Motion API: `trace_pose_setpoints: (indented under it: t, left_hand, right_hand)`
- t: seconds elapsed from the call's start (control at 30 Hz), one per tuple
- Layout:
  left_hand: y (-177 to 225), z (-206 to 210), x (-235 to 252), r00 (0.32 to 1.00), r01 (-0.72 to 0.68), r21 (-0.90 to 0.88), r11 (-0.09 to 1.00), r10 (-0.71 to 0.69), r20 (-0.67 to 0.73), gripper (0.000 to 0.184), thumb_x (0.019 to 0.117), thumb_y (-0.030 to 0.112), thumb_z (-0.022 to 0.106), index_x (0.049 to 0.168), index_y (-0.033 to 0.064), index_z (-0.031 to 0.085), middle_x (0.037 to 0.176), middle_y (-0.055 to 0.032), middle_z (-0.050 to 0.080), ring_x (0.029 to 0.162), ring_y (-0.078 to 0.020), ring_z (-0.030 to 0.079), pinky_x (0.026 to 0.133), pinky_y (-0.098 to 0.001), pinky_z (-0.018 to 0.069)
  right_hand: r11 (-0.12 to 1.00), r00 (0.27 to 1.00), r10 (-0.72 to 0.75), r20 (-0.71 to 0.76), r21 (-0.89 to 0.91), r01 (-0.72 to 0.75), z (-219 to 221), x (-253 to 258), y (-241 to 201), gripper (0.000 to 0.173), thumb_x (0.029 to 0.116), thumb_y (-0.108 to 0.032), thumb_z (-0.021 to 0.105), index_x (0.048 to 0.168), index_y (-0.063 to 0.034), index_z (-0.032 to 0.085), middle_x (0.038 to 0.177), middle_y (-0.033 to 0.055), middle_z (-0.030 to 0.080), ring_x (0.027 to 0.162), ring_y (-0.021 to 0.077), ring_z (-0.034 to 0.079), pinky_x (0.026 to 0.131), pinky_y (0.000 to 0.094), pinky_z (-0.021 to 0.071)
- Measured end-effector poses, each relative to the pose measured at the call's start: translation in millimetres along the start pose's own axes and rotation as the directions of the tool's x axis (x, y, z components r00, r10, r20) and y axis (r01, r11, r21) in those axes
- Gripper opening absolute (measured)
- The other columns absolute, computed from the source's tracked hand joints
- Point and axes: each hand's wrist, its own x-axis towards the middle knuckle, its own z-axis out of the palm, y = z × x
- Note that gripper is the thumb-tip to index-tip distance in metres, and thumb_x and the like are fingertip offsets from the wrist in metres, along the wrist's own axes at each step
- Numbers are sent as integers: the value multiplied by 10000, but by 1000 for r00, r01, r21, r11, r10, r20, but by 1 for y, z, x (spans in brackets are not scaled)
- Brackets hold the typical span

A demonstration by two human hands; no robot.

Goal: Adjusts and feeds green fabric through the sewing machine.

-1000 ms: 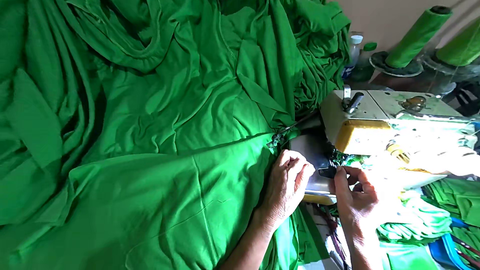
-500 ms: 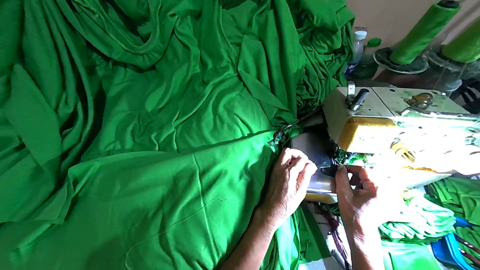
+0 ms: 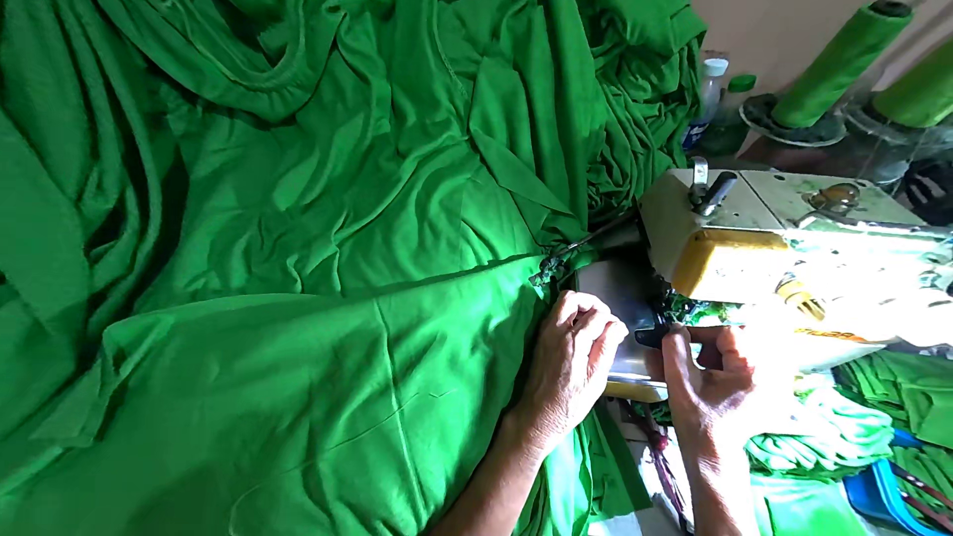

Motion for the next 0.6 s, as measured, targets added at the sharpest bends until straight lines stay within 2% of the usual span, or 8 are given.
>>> trace_pose_setpoints:
  t: [0.07, 0.17, 0.3, 0.37, 0.47, 0.6]
  left_hand:
    - [0, 1, -1, 1000, 4, 8, 1000, -4, -3, 188, 962, 109, 603, 870, 41, 752, 986, -86, 654, 901, -115, 633, 814, -201, 514]
    - [0, 1, -1, 1000, 5, 15, 1000, -5, -6, 186, 959, 112, 602, 872, 50, 754, 989, -81, 652, 917, -125, 630, 821, -216, 510]
    - [1, 1, -1, 1000, 3, 14, 1000, -2, -6, 179, 959, 118, 605, 878, 51, 751, 995, -80, 653, 943, -145, 628, 825, -250, 505]
    - [1, 1, -1, 1000, 12, 11, 1000, -12, -2, 178, 960, 125, 610, 883, 58, 756, 1004, -76, 651, 945, -142, 628, 817, -253, 503]
    - [1, 1, -1, 1000, 11, 10, 1000, -11, -4, 170, 959, 124, 613, 893, 56, 755, 1014, -82, 646, 943, -152, 625, 806, -265, 501]
    - [2, 1, -2, 1000, 14, 18, 1000, -14, 11, 162, 961, 124, 616, 902, 59, 752, 1021, -81, 642, 950, -161, 626, 800, -282, 505]
  right_hand:
    - [1000, 1000, 15, 10, 19, -15, 1, 0, 0, 188, 923, -132, 594, 839, 36, 609, 779, -11, 557, 637, -87, 536, 585, 66, 467]
    - [1000, 1000, 16, -3, 13, -16, 4, 1, 3, 169, 908, -125, 595, 811, 14, 596, 733, -30, 555, 596, -91, 535, 559, 68, 468]
    - [998, 999, 46, 0, -50, -46, 3, 1, -2, 178, 916, -109, 600, 824, 43, 605, 727, -20, 545, 592, -91, 521, 562, 67, 451]
    - [999, 999, 39, 14, -20, -38, 2, 0, -2, 148, 910, -91, 599, 833, 35, 594, 716, -41, 560, 576, -99, 545, 551, 68, 485]
    - [998, 1000, 9, 20, -60, -8, 0, -3, -2, 183, 897, -118, 603, 832, 53, 615, 703, -31, 565, 571, -98, 528, 552, 67, 461]
    - [997, 1000, 28, -8, -68, -29, 1, -1, -3, 149, 894, -99, 603, 819, 30, 603, 680, -52, 556, 549, -98, 542, 536, 75, 483]
